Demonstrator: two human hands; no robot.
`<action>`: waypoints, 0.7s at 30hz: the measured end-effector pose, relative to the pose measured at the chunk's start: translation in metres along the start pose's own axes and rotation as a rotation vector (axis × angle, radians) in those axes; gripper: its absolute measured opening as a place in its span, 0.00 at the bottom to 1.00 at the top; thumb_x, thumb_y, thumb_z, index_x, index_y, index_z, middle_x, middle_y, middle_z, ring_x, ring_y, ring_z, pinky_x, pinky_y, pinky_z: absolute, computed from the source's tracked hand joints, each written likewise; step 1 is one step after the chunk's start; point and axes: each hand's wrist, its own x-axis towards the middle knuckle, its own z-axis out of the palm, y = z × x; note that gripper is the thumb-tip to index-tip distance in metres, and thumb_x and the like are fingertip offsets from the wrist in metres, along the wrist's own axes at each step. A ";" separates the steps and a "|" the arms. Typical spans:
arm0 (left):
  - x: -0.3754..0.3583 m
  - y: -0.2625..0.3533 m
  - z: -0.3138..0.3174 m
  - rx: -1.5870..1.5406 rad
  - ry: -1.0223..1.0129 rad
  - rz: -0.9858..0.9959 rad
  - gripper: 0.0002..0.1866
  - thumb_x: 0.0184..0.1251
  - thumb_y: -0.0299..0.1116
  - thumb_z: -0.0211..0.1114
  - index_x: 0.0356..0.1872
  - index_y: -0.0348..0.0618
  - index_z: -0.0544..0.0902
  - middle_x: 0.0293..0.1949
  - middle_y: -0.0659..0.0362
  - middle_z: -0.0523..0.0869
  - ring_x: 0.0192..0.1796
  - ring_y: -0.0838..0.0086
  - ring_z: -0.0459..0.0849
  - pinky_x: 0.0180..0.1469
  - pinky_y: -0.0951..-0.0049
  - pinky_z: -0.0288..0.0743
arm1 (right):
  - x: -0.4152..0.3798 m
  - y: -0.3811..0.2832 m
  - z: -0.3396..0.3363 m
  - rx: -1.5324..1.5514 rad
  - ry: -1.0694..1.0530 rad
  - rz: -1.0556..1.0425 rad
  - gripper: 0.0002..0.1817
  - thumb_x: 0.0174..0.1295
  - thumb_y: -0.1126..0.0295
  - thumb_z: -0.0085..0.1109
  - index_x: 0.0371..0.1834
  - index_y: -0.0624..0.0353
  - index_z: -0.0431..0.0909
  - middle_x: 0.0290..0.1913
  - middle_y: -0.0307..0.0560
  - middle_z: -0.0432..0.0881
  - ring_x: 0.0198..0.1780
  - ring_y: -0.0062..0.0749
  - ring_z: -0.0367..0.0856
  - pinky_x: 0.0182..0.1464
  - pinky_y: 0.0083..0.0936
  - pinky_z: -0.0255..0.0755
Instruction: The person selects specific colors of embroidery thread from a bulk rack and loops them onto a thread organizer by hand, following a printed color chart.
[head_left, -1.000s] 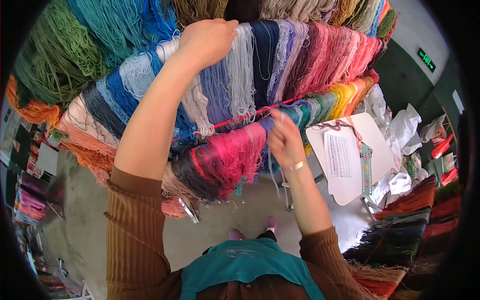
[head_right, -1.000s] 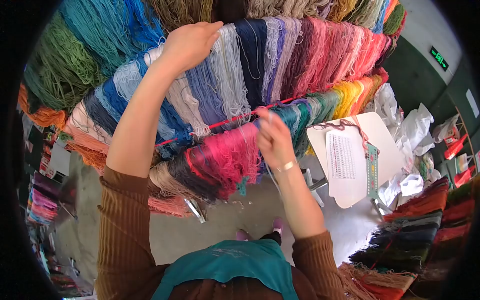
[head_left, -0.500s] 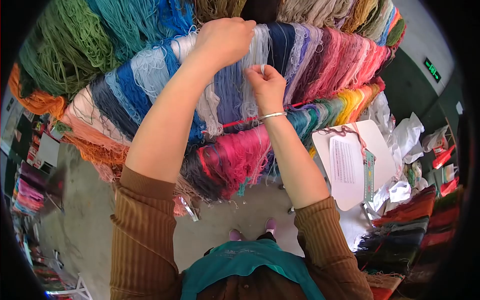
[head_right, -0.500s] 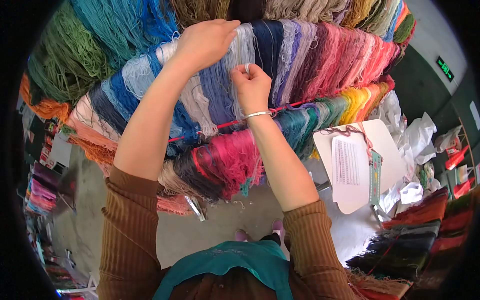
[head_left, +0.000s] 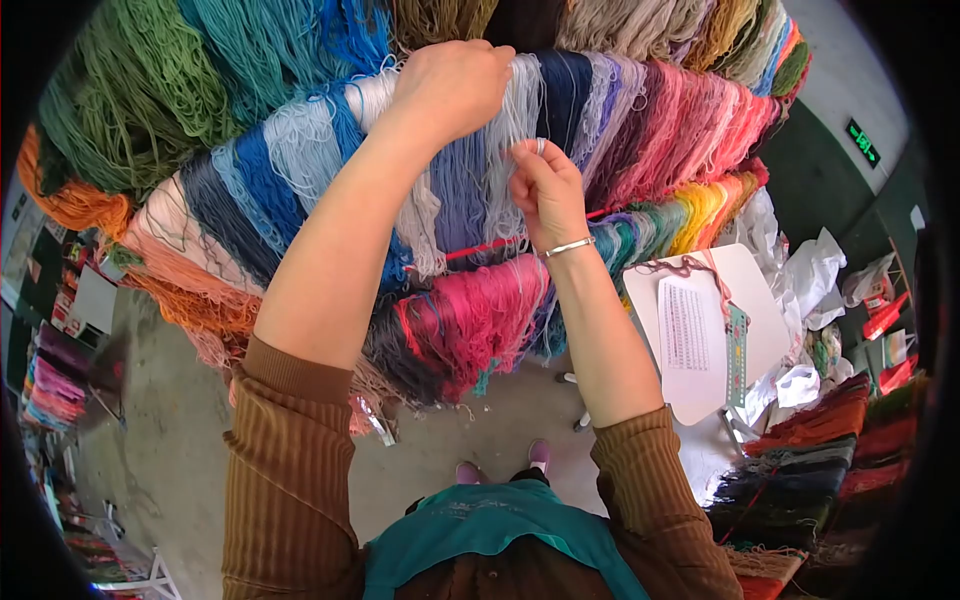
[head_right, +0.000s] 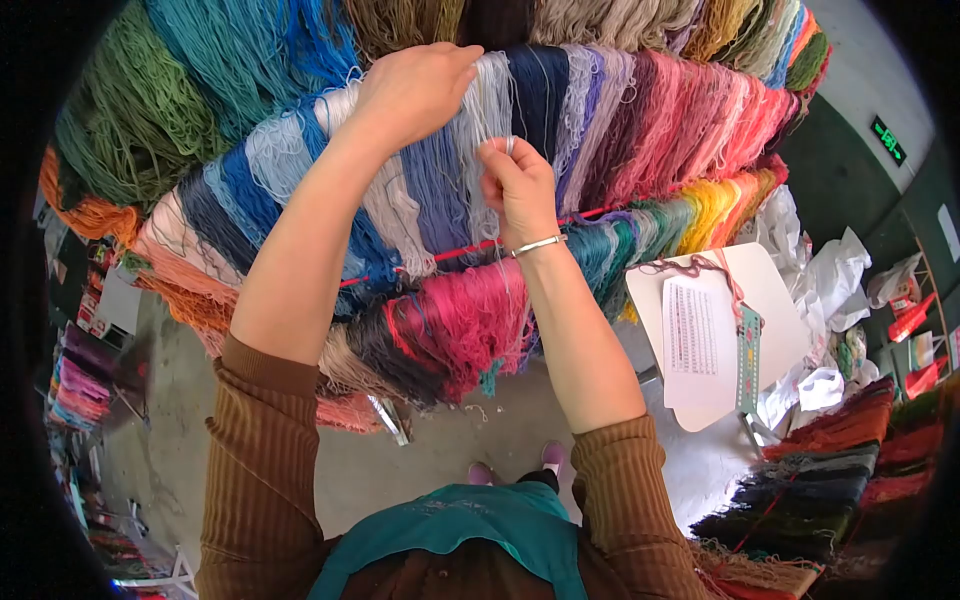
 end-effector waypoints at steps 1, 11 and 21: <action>0.000 -0.001 0.002 0.001 0.001 0.001 0.18 0.74 0.41 0.54 0.58 0.48 0.82 0.47 0.54 0.87 0.50 0.55 0.86 0.52 0.54 0.80 | 0.000 -0.001 0.001 0.000 -0.001 -0.001 0.05 0.66 0.69 0.64 0.37 0.55 0.78 0.24 0.32 0.76 0.17 0.12 0.61 0.20 0.15 0.50; 0.000 0.001 -0.001 0.007 0.006 -0.002 0.18 0.73 0.41 0.55 0.58 0.48 0.83 0.46 0.54 0.88 0.50 0.56 0.86 0.51 0.55 0.80 | 0.004 -0.007 0.004 -0.084 0.031 -0.021 0.06 0.65 0.70 0.65 0.38 0.60 0.81 0.32 0.41 0.86 0.18 0.12 0.66 0.18 0.13 0.52; 0.000 0.002 -0.004 0.002 -0.010 -0.004 0.18 0.73 0.40 0.55 0.57 0.47 0.83 0.46 0.54 0.88 0.50 0.56 0.86 0.51 0.54 0.80 | 0.005 -0.013 0.005 -0.093 0.031 -0.032 0.04 0.65 0.70 0.63 0.36 0.58 0.79 0.33 0.43 0.87 0.17 0.13 0.67 0.18 0.13 0.52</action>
